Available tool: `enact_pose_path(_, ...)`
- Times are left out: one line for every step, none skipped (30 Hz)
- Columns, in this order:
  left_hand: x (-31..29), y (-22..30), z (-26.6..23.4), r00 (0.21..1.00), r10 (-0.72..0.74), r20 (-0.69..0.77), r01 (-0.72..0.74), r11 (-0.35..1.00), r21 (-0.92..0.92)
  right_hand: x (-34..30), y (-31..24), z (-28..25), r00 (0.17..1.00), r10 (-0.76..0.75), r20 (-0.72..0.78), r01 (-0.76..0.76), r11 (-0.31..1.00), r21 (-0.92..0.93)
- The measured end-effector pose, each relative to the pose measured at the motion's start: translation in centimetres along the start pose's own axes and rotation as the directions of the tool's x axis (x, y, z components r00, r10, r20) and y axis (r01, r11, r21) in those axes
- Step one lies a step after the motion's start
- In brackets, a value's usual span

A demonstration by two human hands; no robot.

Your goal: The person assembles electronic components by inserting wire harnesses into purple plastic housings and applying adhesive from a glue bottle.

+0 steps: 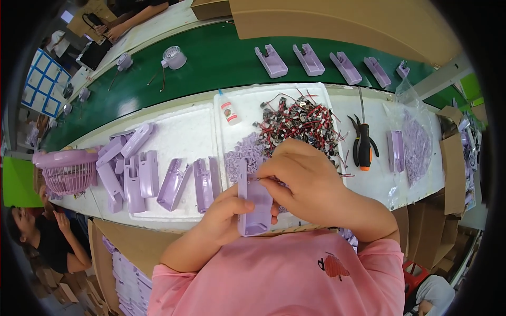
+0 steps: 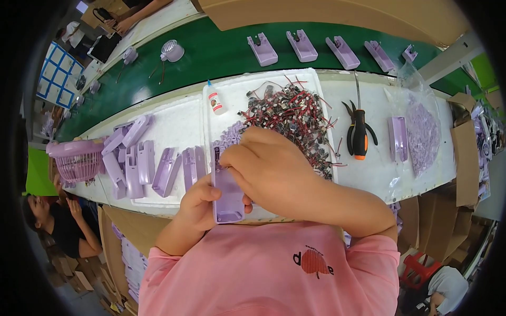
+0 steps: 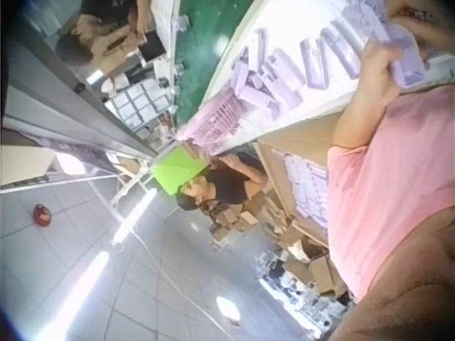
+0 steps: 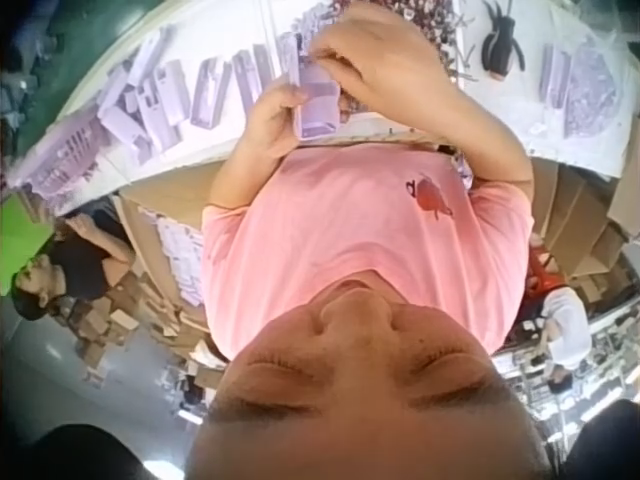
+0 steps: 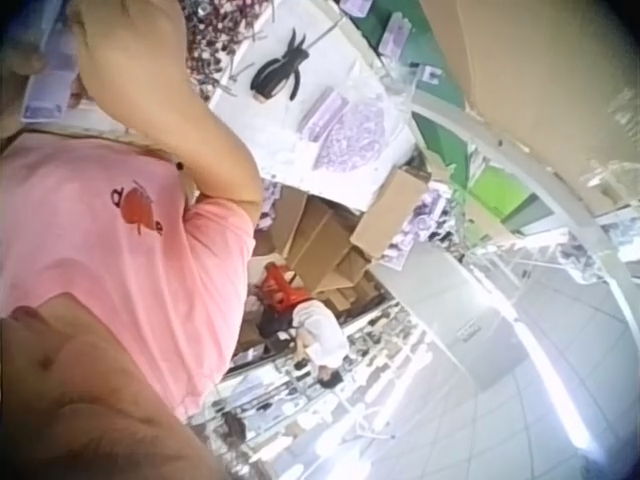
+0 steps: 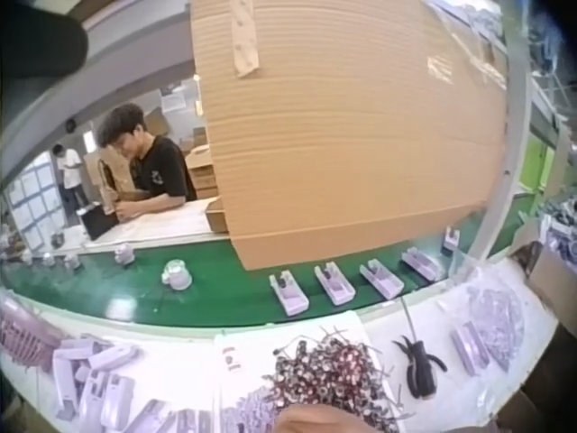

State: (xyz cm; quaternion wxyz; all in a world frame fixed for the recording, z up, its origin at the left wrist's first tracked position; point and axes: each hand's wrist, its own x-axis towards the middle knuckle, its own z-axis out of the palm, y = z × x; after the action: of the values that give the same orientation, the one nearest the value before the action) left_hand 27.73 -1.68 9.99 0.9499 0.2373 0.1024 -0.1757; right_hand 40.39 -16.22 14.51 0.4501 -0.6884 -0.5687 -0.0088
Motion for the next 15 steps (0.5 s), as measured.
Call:
enact_pose_path(0.0, 0.0, 0.1, 1.000, -0.002, 0.000, 0.002, 1.000, -0.011, 0.2, -0.1, 0.2, 1.000, 0.000, 0.004, 0.000, 0.999, -0.035)
enact_pose_path(0.0, 0.0, 0.1, 1.000, -0.005, -0.001, 0.005, 1.000, -0.023, 0.3, -0.1, 0.3, 1.000, 0.001, 0.009, 0.000, 0.998, -0.069)
enact_pose_path(-0.1, 0.1, 0.2, 1.000, -0.007, -0.002, 0.007, 1.000, -0.023, 0.3, -0.2, 0.5, 1.000, 0.002, 0.008, -0.002, 0.998, -0.068)
enact_pose_path(-0.1, 0.1, 0.2, 1.000, 0.001, -0.011, -0.002, 1.000, -0.018, 0.3, -0.2, 0.6, 1.000, 0.005, 0.006, -0.005, 0.996, -0.093)
enact_pose_path(-0.1, 0.1, 0.2, 1.000, 0.010, -0.020, -0.010, 1.000, -0.014, 0.3, -0.2, 0.8, 1.000, 0.008, 0.005, -0.007, 0.993, -0.118)
enact_pose_path(-0.1, 0.0, 0.2, 1.000, 0.011, -0.021, -0.011, 1.000, -0.015, 0.4, 0.0, 0.9, 1.000, 0.007, 0.006, -0.006, 0.993, -0.117)
enact_pose_path(-0.1, 0.0, 0.2, 1.000, 0.014, -0.025, -0.015, 1.000, -0.020, 0.4, 0.2, 1.1, 1.000, -0.018, -0.001, 0.018, 0.994, -0.112)
enact_pose_path(-0.2, 0.0, 0.2, 0.999, 0.017, -0.028, -0.018, 1.000, -0.026, 0.5, 0.3, 1.2, 0.999, -0.044, -0.007, 0.043, 0.993, -0.107)
enact_pose_path(-0.2, 0.0, 0.1, 0.999, 0.018, -0.030, -0.019, 0.999, -0.027, 0.5, 0.2, 1.2, 0.999, -0.044, -0.005, 0.043, 0.994, -0.105)
enact_pose_path(-0.1, 0.0, 0.0, 1.000, 0.015, -0.010, -0.015, 0.999, -0.028, 0.6, 0.1, 1.0, 1.000, -0.019, 0.008, 0.020, 0.996, -0.086)
enact_pose_path(-0.1, 0.1, -0.1, 1.000, 0.012, 0.009, -0.011, 1.000, -0.029, 0.7, 0.0, 1.0, 1.000, 0.006, 0.021, -0.004, 0.998, -0.069)
enact_pose_path(-0.1, 0.1, 0.1, 1.000, 0.012, 0.009, -0.012, 0.999, -0.030, 0.6, 0.0, 1.1, 1.000, 0.007, 0.022, -0.005, 0.998, -0.068)
enact_pose_path(-0.1, 0.2, 0.5, 1.000, 0.018, -0.022, -0.019, 1.000, -0.023, 0.5, 0.2, 1.3, 0.999, -0.016, 0.029, 0.018, 0.998, -0.066)
enact_pose_path(-0.1, 0.3, 0.7, 0.998, 0.024, -0.053, -0.025, 1.000, -0.015, 0.4, 0.2, 1.5, 0.999, -0.038, 0.036, 0.040, 0.997, -0.064)
enact_pose_path(0.0, 0.3, 0.6, 0.998, 0.024, -0.054, -0.025, 1.000, -0.016, 0.4, 0.1, 1.4, 0.999, -0.037, 0.037, 0.040, 0.997, -0.063)
